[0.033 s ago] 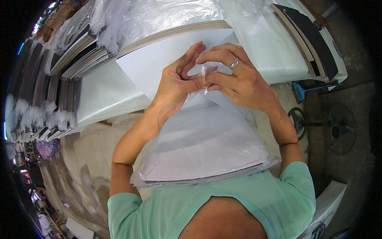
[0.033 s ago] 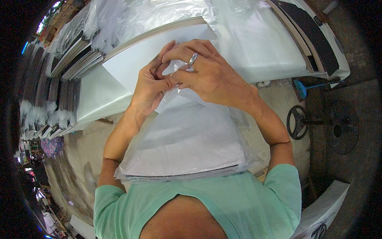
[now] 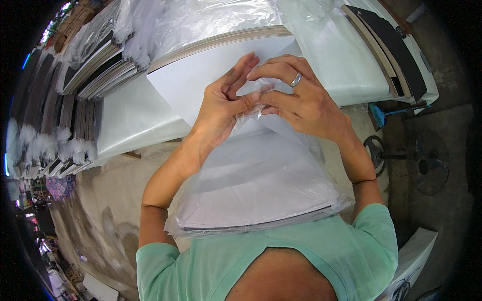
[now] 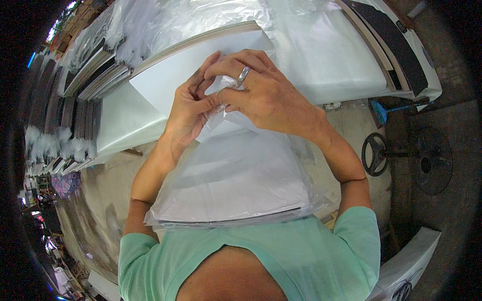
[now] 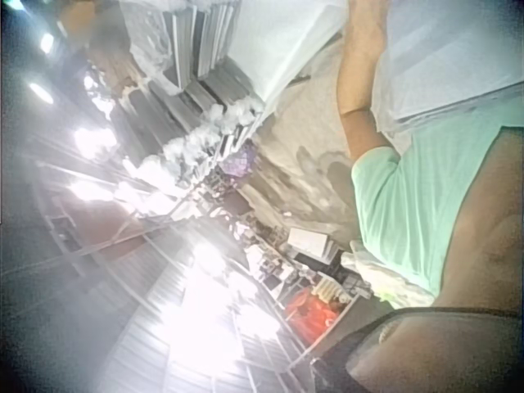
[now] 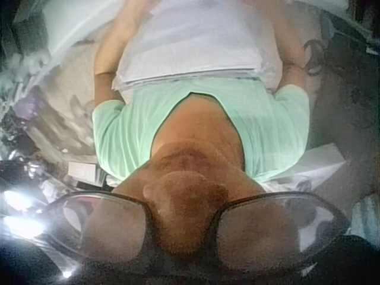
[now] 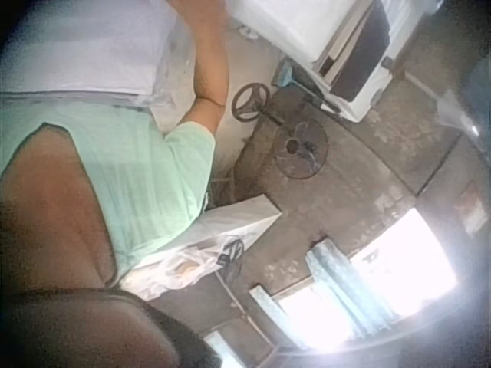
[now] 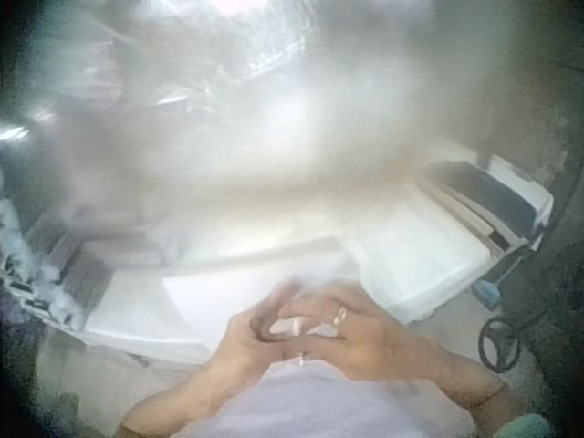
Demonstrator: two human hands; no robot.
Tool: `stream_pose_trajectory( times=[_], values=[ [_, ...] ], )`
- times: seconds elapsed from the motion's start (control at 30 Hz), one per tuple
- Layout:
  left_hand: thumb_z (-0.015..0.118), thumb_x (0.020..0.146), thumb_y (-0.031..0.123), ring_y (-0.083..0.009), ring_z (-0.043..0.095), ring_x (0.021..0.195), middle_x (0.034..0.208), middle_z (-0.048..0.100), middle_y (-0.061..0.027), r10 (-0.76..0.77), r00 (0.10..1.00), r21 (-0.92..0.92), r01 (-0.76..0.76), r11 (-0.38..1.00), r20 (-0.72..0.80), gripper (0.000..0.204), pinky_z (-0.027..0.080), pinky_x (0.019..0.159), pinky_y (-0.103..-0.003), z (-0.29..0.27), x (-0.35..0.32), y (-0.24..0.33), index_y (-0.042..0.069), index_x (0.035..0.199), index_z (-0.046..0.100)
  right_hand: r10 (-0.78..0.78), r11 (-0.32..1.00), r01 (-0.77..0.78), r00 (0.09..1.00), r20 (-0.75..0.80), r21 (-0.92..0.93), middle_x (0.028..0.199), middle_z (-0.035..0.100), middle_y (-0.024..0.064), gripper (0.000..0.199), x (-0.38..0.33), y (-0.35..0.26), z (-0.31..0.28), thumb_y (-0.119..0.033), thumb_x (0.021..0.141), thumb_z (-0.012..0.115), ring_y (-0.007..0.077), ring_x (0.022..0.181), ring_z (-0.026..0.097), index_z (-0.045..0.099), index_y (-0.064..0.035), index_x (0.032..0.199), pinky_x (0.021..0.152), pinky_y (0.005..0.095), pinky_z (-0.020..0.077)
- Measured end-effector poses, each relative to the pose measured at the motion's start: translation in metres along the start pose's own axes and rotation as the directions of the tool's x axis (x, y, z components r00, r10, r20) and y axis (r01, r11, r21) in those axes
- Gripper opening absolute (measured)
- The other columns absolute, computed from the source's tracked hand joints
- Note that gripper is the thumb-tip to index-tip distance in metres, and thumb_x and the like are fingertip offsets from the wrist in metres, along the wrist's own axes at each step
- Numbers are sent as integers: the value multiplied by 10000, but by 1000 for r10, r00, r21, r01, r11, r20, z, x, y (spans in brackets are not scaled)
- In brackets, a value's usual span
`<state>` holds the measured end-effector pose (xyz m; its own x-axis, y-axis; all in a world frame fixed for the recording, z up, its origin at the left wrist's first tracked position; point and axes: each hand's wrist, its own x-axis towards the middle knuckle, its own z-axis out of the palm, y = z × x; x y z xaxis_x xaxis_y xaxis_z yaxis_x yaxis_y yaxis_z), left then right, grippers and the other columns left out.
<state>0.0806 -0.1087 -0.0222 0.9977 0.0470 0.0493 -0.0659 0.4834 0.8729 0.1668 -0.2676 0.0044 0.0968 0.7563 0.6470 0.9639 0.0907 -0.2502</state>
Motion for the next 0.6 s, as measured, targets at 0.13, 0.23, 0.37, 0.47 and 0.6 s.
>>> stream_pose_trajectory(
  times=[0.13,0.23,0.37,0.47,0.6],
  values=[
    [543,734,-184,-280,381,1232,1434,193,-149,6,1000,-85,-3,996,31,724,494,903,-347,-4,-2,-3,2,1365,242,-4,1000,4,1000,8,-13,1078,545,12,176,0,0,2,-107,632,687,228,1084,461,646,-76,801,913,379,357],
    [527,755,-165,-248,402,1217,1411,245,-145,-19,999,-80,21,997,30,701,494,899,-357,2,-6,0,9,1370,237,-15,1000,15,1000,23,-2,1084,544,7,182,0,-1,1,-118,628,686,224,1091,456,644,-80,802,920,376,358],
    [506,770,-149,-224,453,1169,1370,317,-134,-171,983,-216,152,965,-73,685,483,914,-352,2,-8,0,21,1375,234,-38,999,39,999,-27,13,1084,544,1,191,3,-3,4,-118,631,677,216,1089,456,642,-91,817,923,371,356],
    [516,755,-151,-212,470,1152,1319,386,-130,-176,983,-337,185,923,57,698,480,908,-330,0,-11,1,33,1374,250,-71,997,70,997,-34,-29,1072,553,12,220,3,-4,6,-119,568,715,231,1090,447,636,-76,768,911,377,377],
    [508,746,-155,-193,490,1131,1304,423,-123,-177,983,-262,182,948,44,690,453,902,-290,-5,-8,-8,34,1368,279,-158,986,160,987,38,-56,997,569,45,237,6,-8,0,-101,580,718,251,991,510,592,-39,772,846,358,429]
  ],
)
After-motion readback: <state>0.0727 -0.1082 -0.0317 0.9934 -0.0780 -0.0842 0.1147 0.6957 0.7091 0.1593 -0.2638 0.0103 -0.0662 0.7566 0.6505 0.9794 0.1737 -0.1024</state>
